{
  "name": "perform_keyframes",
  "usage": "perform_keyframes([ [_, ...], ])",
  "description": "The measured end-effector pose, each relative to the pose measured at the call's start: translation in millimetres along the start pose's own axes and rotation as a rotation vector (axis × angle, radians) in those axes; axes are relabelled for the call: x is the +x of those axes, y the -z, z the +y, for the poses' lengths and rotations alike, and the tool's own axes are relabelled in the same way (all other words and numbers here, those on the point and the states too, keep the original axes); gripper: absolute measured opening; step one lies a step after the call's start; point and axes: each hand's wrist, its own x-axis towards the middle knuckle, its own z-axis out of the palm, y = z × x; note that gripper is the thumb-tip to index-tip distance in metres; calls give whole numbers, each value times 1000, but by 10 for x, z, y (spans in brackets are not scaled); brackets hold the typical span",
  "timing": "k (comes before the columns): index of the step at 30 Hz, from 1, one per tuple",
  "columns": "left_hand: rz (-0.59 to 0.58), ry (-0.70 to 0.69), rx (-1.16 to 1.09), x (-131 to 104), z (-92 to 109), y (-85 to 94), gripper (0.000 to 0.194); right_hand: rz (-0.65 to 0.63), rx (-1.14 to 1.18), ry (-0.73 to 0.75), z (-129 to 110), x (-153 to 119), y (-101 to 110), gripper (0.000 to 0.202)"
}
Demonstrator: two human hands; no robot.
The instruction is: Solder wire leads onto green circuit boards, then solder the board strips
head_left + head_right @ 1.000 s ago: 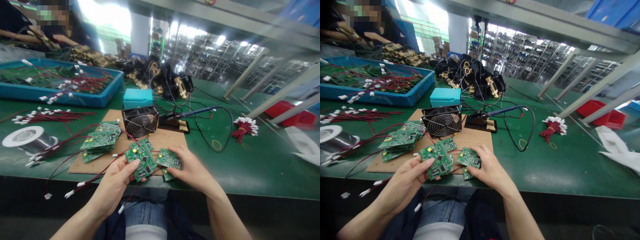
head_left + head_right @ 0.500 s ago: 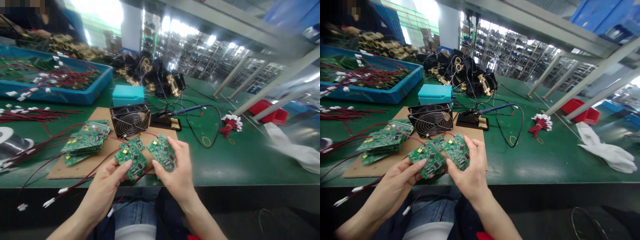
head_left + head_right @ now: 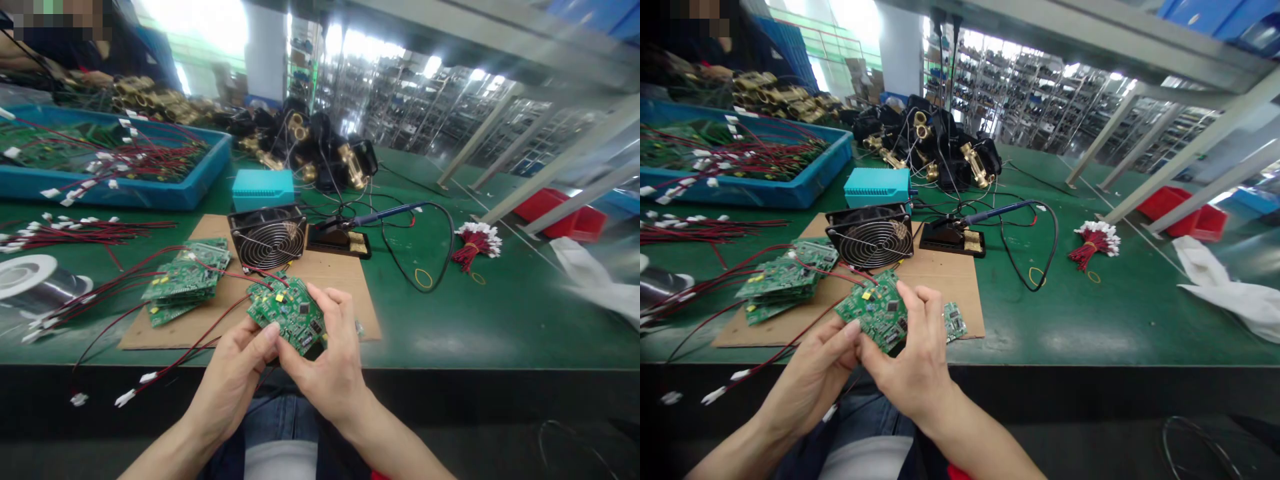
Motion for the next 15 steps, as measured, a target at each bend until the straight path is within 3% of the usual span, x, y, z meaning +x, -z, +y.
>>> perform_keyframes([
  [7,33,25,-14,-13,3,-23,54,2,-35,13,-16,-30,-46,56],
  [15,68,65,-32,3,10,-37,50,-22,-26,1,-47,-65,-129,58],
])
